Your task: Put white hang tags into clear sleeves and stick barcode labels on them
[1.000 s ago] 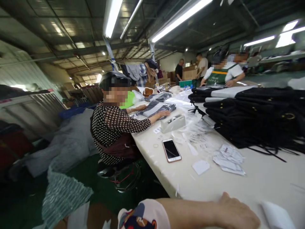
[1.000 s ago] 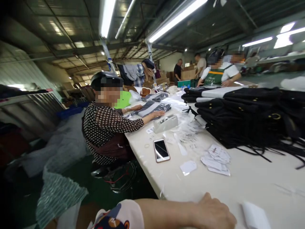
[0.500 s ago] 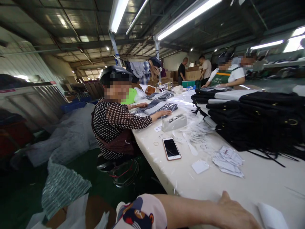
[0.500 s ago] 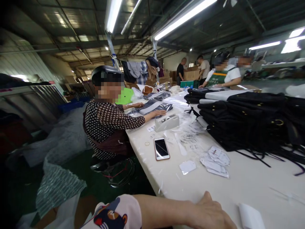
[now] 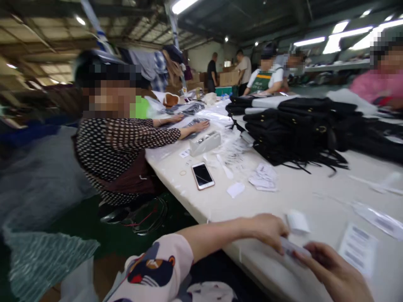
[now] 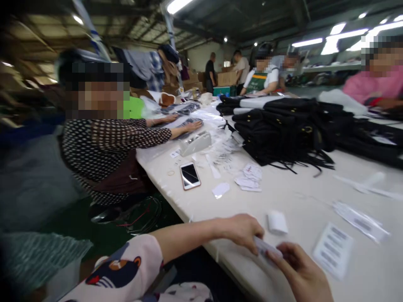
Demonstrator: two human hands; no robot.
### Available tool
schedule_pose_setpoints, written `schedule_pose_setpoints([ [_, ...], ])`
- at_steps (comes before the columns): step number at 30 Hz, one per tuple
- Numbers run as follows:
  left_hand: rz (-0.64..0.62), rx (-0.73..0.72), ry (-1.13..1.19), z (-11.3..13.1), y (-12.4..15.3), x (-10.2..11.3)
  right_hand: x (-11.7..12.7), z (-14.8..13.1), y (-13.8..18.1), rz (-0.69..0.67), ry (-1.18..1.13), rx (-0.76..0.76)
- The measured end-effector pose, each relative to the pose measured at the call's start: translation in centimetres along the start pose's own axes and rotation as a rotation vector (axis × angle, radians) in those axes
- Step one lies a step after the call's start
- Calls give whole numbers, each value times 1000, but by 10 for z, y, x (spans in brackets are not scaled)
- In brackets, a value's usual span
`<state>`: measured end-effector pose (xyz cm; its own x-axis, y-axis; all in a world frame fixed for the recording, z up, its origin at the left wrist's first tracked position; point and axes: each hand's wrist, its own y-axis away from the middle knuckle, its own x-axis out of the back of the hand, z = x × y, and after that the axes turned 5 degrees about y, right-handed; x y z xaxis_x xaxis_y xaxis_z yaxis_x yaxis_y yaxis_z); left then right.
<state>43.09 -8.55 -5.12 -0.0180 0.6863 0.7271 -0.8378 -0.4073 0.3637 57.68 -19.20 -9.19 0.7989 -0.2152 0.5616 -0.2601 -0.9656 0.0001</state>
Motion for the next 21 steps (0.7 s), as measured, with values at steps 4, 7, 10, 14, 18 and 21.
schedule_pose_setpoints([
  [4, 64, 92, 151, -1, 11, 7, 10, -10, -2, 9, -275, -172],
  [7, 60, 78, 322, -8, 10, 9, 8, -16, -7, 3, -387, -186],
  [10, 41, 67, 427, -11, 6, 6, 6, -21, -7, -16, -410, -176],
  [14, 25, 83, 433, -8, 3, 1, 8, -23, -7, -40, -434, -183],
  [18, 3, 84, 494, -6, 2, -1, 13, -21, -9, -16, -453, -190],
  [21, 4, 62, 567, -7, 3, -1, 15, -20, -9, -15, -457, -198],
])
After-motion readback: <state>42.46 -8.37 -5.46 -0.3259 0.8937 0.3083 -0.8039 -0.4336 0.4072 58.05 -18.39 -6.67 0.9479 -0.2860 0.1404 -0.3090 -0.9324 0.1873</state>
